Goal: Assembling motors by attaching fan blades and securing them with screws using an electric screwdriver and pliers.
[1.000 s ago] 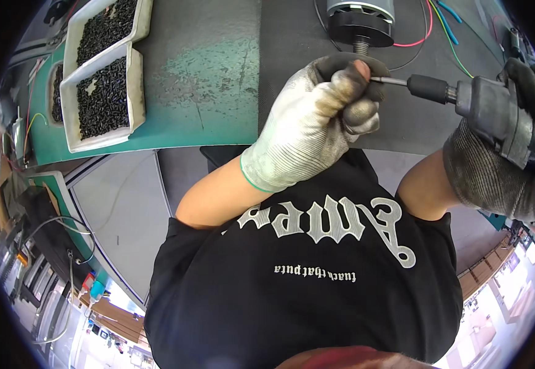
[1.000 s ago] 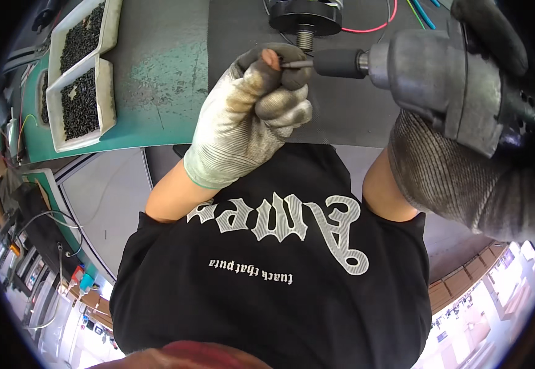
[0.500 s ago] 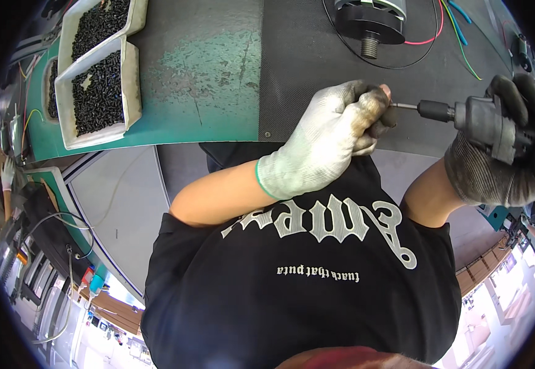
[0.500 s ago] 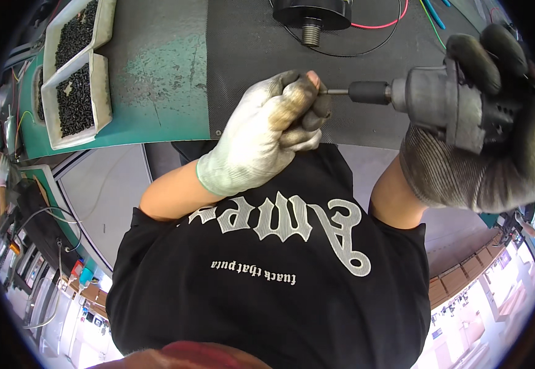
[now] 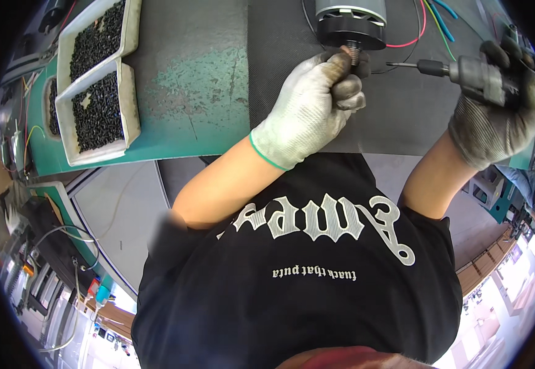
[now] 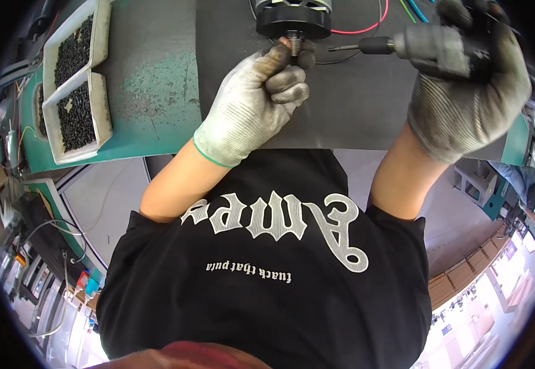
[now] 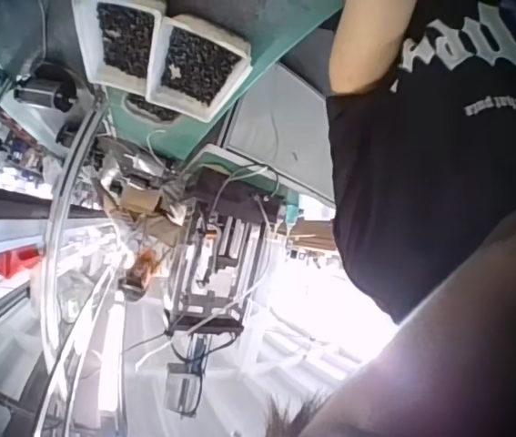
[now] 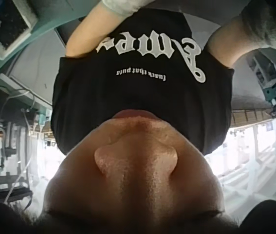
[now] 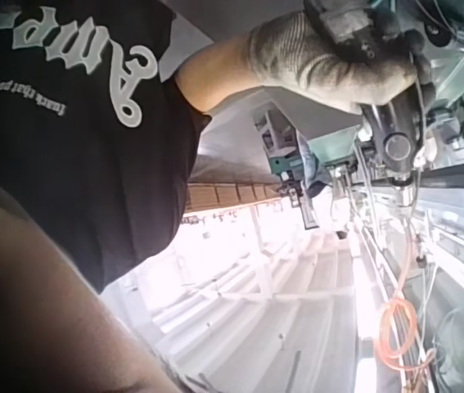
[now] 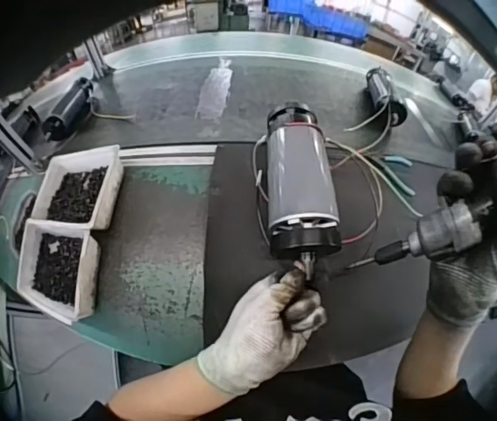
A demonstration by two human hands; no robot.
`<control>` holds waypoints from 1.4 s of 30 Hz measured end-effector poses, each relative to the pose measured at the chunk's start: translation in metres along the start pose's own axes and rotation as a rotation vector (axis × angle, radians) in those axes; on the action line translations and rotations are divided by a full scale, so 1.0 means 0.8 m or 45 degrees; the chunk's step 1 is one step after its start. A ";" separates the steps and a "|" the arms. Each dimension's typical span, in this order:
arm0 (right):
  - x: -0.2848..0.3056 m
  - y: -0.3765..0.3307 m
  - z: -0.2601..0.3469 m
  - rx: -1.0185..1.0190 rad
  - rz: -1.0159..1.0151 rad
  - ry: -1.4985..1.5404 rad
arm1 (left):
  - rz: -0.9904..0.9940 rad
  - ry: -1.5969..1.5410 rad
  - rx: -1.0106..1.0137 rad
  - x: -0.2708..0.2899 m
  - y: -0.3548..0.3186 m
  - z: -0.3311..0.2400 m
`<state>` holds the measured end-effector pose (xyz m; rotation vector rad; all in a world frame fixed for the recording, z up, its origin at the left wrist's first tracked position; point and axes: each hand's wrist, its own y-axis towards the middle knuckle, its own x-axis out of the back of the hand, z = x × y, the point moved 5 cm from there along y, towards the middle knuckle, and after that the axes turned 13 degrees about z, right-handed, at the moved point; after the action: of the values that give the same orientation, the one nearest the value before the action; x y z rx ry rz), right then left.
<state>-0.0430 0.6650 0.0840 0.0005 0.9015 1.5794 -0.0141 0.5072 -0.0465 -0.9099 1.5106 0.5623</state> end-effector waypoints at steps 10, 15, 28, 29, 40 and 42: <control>-0.046 0.008 -0.031 -0.352 0.194 0.173 | 0.080 -0.051 0.063 0.003 0.003 0.004; -0.022 0.011 -0.041 -0.368 0.162 0.160 | 0.023 0.245 -0.021 0.006 0.000 0.001; -0.012 -0.010 -0.041 -0.040 0.023 -0.736 | 0.012 0.391 -0.037 0.004 0.002 -0.004; -0.015 -0.010 -0.036 0.100 0.107 -1.104 | 0.021 0.400 -0.056 0.002 -0.003 -0.004; 0.150 0.022 0.111 0.280 -0.618 -1.626 | -0.325 1.022 -0.030 -0.012 0.000 -0.041; 0.137 0.012 0.105 0.458 -0.740 -2.122 | -0.367 1.041 -0.006 -0.006 -0.009 -0.049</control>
<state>-0.0371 0.8028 0.0951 1.0452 -0.2016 0.4420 -0.0314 0.4732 -0.0342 -1.4323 2.0350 -0.0470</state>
